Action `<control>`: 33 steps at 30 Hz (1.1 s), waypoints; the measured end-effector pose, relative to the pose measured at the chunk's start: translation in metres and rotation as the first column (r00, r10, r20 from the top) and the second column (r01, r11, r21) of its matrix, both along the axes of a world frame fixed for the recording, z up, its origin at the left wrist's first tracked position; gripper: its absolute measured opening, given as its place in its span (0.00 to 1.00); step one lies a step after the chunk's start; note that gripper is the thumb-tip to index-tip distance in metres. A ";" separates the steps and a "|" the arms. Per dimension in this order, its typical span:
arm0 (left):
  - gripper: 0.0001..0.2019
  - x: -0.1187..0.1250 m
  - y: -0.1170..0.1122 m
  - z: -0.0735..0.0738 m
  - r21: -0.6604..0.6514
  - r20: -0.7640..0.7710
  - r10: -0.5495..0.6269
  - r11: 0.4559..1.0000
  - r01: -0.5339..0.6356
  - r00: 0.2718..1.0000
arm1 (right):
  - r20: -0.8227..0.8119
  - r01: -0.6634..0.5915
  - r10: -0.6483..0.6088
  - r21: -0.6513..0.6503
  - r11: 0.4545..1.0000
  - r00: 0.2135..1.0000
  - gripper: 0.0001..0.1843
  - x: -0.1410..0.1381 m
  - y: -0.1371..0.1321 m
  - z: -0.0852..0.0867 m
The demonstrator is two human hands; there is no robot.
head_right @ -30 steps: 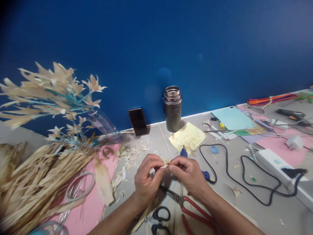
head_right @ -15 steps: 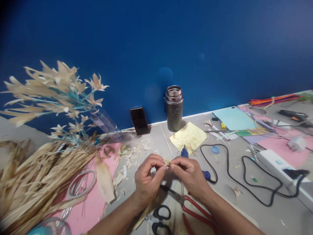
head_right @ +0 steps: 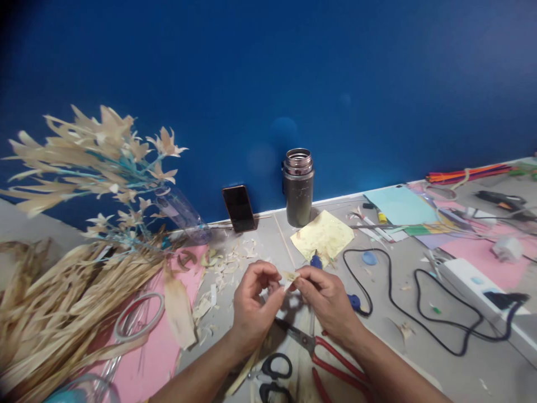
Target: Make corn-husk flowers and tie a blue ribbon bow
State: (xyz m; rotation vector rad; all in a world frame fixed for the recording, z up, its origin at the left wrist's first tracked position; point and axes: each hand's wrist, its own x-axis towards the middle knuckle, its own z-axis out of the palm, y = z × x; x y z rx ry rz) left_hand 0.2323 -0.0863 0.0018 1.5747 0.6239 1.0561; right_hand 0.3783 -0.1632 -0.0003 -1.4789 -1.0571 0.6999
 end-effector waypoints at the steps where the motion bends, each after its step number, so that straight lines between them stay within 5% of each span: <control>1: 0.08 0.001 -0.001 -0.001 -0.064 -0.010 -0.023 0.998 0.023 1.000 | -0.001 -0.007 0.007 0.000 1.000 1.000 0.16 0.000 0.000 0.000; 8: 0.28 0.007 -0.001 -0.004 -0.471 0.144 -0.122 0.865 0.176 0.982 | 0.021 0.011 -0.011 0.013 1.000 1.000 0.12 -0.001 -0.001 0.000; 14: 0.08 0.005 -0.002 -0.009 -0.219 0.120 -0.127 0.964 0.151 0.985 | 0.041 -0.051 0.050 0.019 0.999 0.998 0.14 -0.003 -0.002 0.003; 33: 0.06 0.008 -0.002 -0.014 -0.129 0.076 -0.055 0.990 0.064 0.996 | 0.064 -0.045 0.048 -0.055 0.997 0.997 0.18 -0.003 0.002 0.003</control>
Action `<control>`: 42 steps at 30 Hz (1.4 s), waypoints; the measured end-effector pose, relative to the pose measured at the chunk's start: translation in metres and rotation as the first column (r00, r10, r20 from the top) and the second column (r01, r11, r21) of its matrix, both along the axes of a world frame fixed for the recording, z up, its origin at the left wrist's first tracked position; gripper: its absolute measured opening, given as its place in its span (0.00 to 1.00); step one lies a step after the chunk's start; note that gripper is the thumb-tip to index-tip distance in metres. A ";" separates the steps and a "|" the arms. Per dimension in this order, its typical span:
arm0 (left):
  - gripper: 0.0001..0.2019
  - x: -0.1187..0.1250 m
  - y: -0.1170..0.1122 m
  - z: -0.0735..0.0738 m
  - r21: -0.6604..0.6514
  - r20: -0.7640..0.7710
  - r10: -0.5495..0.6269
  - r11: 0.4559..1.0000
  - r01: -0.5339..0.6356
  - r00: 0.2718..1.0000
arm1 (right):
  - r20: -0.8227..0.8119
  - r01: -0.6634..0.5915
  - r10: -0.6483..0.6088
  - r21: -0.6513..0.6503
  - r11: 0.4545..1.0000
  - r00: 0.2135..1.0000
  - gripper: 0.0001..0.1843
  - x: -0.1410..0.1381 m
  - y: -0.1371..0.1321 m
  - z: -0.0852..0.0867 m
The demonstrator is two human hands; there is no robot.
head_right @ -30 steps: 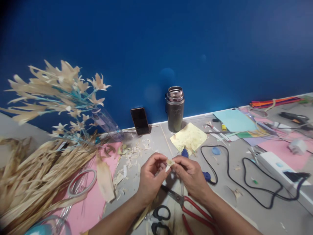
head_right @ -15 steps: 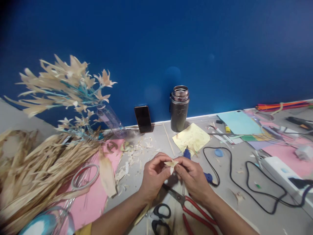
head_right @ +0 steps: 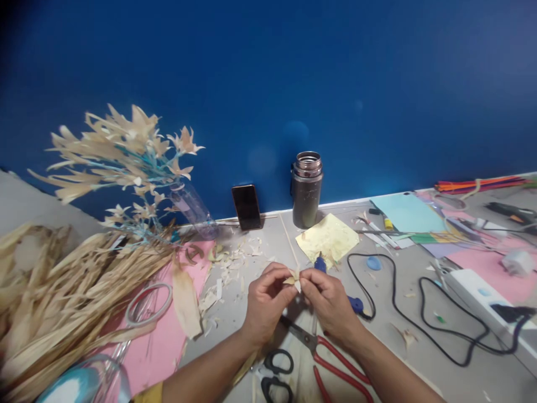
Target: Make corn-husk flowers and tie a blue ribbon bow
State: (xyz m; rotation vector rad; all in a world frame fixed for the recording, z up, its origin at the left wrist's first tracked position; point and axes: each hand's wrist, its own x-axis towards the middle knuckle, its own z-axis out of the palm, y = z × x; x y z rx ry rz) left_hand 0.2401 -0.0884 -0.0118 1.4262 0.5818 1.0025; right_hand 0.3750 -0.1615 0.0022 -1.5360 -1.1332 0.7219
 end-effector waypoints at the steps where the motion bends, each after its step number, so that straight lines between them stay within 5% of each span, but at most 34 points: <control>1: 0.06 0.000 0.000 0.000 -0.002 0.002 0.014 1.000 -0.014 1.000 | 0.002 0.007 -0.007 -0.001 1.000 1.000 0.18 -0.001 0.000 0.001; 6: 0.06 0.001 0.000 0.004 -0.041 0.026 0.048 0.998 -0.047 0.999 | -0.003 0.009 -0.009 0.028 1.000 1.000 0.17 -0.005 -0.001 0.001; 13: 0.13 0.001 -0.001 0.005 -0.258 0.104 -0.086 0.960 0.111 0.991 | -0.110 -0.090 0.091 0.018 0.996 0.990 0.21 -0.002 0.001 0.000; 18: 0.12 0.006 -0.005 0.007 -0.290 0.122 -0.035 0.955 0.069 0.992 | -0.156 -0.074 0.073 0.002 0.997 0.985 0.25 -0.001 0.004 -0.003; 37: 0.06 0.010 -0.006 -0.004 -0.175 0.111 0.036 0.984 -0.016 0.993 | -0.108 -0.109 0.110 0.013 0.994 0.988 0.18 0.001 0.005 -0.008; 42: 0.05 0.008 0.000 -0.002 0.002 0.031 0.067 0.998 -0.067 0.997 | -0.024 -0.089 0.090 0.018 0.996 0.996 0.11 0.004 0.005 -0.008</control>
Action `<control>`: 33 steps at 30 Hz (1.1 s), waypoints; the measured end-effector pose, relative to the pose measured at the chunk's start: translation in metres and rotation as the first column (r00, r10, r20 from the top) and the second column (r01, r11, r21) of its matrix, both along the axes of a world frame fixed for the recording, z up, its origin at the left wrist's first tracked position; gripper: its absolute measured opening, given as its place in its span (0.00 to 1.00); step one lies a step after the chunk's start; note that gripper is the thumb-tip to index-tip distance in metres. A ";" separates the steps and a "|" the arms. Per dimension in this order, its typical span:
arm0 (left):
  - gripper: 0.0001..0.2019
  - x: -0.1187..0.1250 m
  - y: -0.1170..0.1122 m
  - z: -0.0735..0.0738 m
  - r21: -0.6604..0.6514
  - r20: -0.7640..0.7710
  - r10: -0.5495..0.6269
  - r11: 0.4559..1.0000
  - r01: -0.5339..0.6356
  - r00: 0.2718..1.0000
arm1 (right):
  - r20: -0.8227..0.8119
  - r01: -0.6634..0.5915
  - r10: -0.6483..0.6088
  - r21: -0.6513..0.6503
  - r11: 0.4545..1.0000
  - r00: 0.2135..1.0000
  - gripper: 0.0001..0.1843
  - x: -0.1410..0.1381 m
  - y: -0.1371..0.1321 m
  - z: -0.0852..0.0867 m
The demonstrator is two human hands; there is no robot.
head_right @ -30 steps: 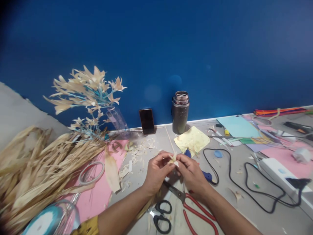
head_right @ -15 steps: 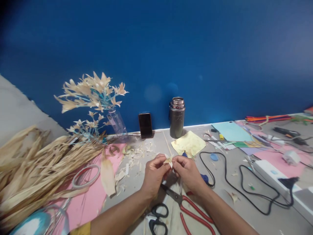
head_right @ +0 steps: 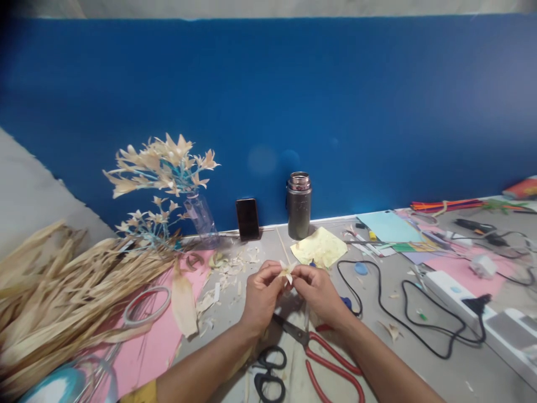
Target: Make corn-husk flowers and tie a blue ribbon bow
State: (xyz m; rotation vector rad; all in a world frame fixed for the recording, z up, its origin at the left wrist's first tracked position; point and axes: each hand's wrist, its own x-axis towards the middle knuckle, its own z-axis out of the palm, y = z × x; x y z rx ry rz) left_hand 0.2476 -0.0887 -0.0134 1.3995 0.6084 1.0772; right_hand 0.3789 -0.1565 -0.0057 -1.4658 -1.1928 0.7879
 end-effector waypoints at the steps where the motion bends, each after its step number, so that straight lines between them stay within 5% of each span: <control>1: 0.06 -0.001 0.002 0.000 0.051 -0.020 0.014 0.999 -0.013 1.000 | 0.023 0.002 -0.003 0.005 1.000 1.000 0.11 0.000 0.000 0.000; 8: 0.06 -0.009 0.011 0.003 0.237 -0.073 0.054 0.971 -0.036 0.996 | 0.184 0.021 -0.029 0.043 0.999 0.983 0.13 0.000 0.000 0.000; 24: 0.05 -0.007 0.018 -0.001 0.048 -0.056 -0.021 0.999 0.024 0.998 | 0.286 0.001 -0.019 0.062 0.998 0.958 0.12 -0.002 -0.002 0.006; 33: 0.08 -0.006 0.020 -0.007 -0.004 -0.063 0.006 1.000 -0.006 0.998 | 0.167 0.160 -0.168 0.062 0.985 0.971 0.15 0.003 -0.003 0.005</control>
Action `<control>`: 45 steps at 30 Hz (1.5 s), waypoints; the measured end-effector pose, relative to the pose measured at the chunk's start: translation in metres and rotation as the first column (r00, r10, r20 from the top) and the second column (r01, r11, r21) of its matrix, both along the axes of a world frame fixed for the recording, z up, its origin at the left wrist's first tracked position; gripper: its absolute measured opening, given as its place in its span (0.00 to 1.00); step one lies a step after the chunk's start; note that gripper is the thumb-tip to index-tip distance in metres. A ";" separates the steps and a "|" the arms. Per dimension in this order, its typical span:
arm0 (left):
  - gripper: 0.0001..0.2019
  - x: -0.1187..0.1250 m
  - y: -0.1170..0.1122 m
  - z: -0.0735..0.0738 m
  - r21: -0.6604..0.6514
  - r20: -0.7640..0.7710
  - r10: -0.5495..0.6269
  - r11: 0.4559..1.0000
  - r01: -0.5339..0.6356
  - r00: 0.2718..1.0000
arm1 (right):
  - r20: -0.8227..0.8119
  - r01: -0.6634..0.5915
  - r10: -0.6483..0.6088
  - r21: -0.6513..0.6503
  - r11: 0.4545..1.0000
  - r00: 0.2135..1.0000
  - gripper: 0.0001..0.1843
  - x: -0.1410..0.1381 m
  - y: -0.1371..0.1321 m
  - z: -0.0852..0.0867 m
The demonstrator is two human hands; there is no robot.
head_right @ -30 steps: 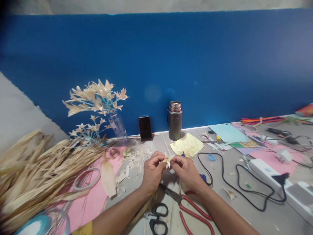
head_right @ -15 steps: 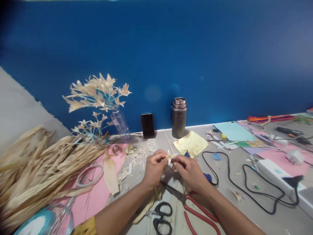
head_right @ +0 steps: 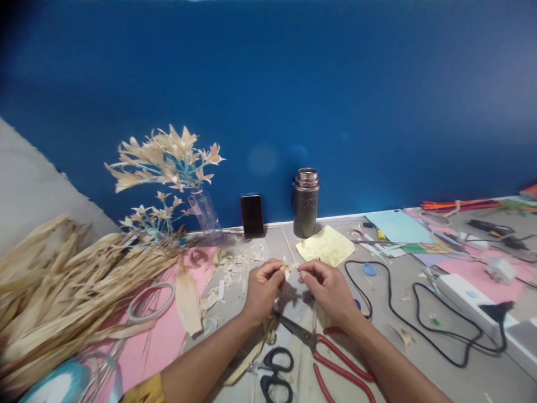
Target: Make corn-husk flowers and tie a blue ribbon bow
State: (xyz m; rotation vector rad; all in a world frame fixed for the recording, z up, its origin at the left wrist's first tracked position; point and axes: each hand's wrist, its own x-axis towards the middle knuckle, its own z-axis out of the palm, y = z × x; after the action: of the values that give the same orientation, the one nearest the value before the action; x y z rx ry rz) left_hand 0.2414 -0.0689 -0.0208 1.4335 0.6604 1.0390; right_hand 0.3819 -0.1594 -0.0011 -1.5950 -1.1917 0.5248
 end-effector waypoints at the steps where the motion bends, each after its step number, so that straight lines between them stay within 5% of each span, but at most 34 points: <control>1: 0.08 0.000 0.000 0.000 0.010 -0.008 -0.004 1.000 0.004 1.000 | -0.001 0.001 -0.001 0.004 1.000 1.000 0.14 0.000 0.000 0.000; 13: 0.06 0.000 0.000 -0.007 0.021 -0.046 -0.082 0.996 0.083 0.996 | 0.047 -0.055 0.055 0.000 0.998 0.997 0.17 -0.002 -0.003 0.010; 17: 0.19 0.000 0.001 -0.010 -0.076 0.001 -0.109 0.991 0.109 0.994 | 0.058 0.000 0.001 -0.012 1.000 0.998 0.18 0.000 -0.002 0.008; 23: 0.07 -0.004 0.000 -0.005 0.239 -0.142 -0.034 0.969 0.067 0.989 | 0.063 0.015 -0.014 -0.018 1.000 0.998 0.18 0.000 -0.002 0.008; 26: 0.05 -0.006 0.000 -0.001 0.292 -0.125 -0.037 0.954 0.072 0.991 | 0.061 0.004 -0.003 -0.020 1.000 0.998 0.19 -0.001 -0.004 0.009; 32: 0.06 -0.004 0.006 -0.001 -0.018 -0.015 -0.024 1.000 0.024 1.000 | 0.057 0.041 -0.042 0.015 0.999 0.997 0.23 0.004 -0.003 0.006; 38: 0.12 -0.004 0.013 -0.002 -0.090 -0.031 -0.011 0.996 0.008 0.999 | 0.108 0.035 -0.040 0.048 0.998 0.993 0.20 0.003 0.002 0.000; 42: 0.07 -0.007 0.013 0.002 -0.035 -0.034 0.018 0.999 -0.019 0.999 | 0.156 0.030 -0.038 0.052 0.998 0.987 0.18 0.004 0.003 -0.003; 45: 0.03 -0.010 0.011 0.005 0.149 -0.027 0.052 0.988 -0.048 0.998 | 0.187 0.029 -0.037 0.041 0.999 0.982 0.18 0.006 0.003 -0.005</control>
State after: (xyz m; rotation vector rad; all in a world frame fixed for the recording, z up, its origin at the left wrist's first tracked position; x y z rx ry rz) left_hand 0.2316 -0.0580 -0.0162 1.5719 0.6554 1.1266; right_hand 0.3880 -0.1565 -0.0057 -1.6569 -1.3052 0.3331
